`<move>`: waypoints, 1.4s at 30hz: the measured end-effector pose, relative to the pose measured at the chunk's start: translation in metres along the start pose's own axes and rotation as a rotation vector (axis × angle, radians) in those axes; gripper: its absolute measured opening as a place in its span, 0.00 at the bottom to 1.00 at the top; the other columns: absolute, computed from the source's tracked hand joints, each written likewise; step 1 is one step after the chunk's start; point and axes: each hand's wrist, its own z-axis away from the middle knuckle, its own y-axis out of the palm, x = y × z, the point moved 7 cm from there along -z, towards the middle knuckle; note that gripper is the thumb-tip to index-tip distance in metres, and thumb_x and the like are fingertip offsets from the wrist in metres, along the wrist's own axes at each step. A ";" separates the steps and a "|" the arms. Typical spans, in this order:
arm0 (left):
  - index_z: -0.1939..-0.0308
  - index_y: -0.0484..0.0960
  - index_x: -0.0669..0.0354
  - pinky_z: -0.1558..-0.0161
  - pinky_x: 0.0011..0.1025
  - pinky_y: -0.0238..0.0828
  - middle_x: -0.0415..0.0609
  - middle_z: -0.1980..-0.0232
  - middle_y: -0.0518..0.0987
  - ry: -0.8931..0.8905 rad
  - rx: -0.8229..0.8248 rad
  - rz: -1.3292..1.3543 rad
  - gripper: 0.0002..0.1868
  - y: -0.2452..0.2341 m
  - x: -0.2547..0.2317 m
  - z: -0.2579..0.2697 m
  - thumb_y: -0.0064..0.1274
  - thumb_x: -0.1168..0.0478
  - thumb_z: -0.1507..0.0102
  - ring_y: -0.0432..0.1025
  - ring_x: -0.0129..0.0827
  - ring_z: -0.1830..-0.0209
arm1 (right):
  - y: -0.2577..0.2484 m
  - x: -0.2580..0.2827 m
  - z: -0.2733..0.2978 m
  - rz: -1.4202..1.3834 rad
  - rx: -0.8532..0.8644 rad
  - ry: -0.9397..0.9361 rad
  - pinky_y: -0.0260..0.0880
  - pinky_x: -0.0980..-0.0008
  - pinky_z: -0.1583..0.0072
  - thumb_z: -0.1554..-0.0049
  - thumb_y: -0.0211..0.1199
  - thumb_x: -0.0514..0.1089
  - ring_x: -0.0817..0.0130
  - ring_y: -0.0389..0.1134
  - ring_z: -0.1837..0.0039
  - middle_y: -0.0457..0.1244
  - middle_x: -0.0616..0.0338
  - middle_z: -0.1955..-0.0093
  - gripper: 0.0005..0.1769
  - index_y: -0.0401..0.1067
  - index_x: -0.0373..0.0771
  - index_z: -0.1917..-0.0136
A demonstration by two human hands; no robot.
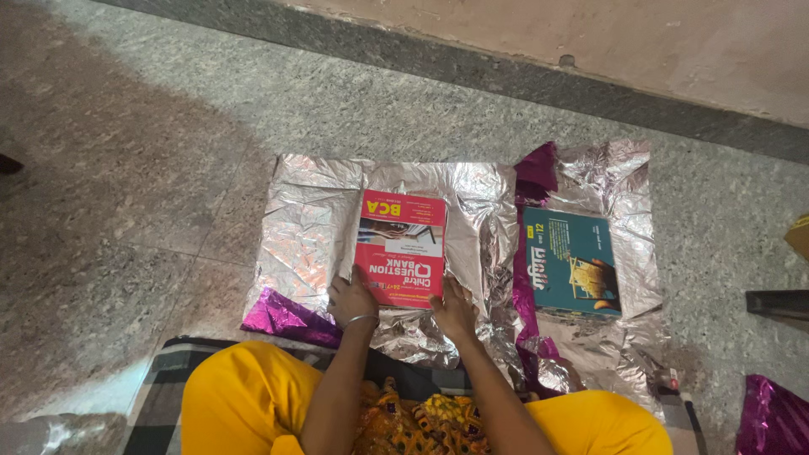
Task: The person wraps a book in shiny pink wrapping paper. They fold the paper over the book, smooth the edges, and secure the folds with clear tape. The person works on the floor, sitting cross-legged on a mat.
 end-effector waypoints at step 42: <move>0.20 0.48 0.40 0.25 0.58 0.26 0.50 0.17 0.43 0.700 0.096 -0.248 0.36 0.015 -0.078 0.011 0.30 0.38 0.31 0.36 0.44 0.17 | -0.021 0.066 0.002 0.318 -0.097 -0.466 0.30 0.47 0.21 0.36 0.43 0.61 0.55 0.35 0.15 0.38 0.49 0.14 0.42 0.41 0.39 0.18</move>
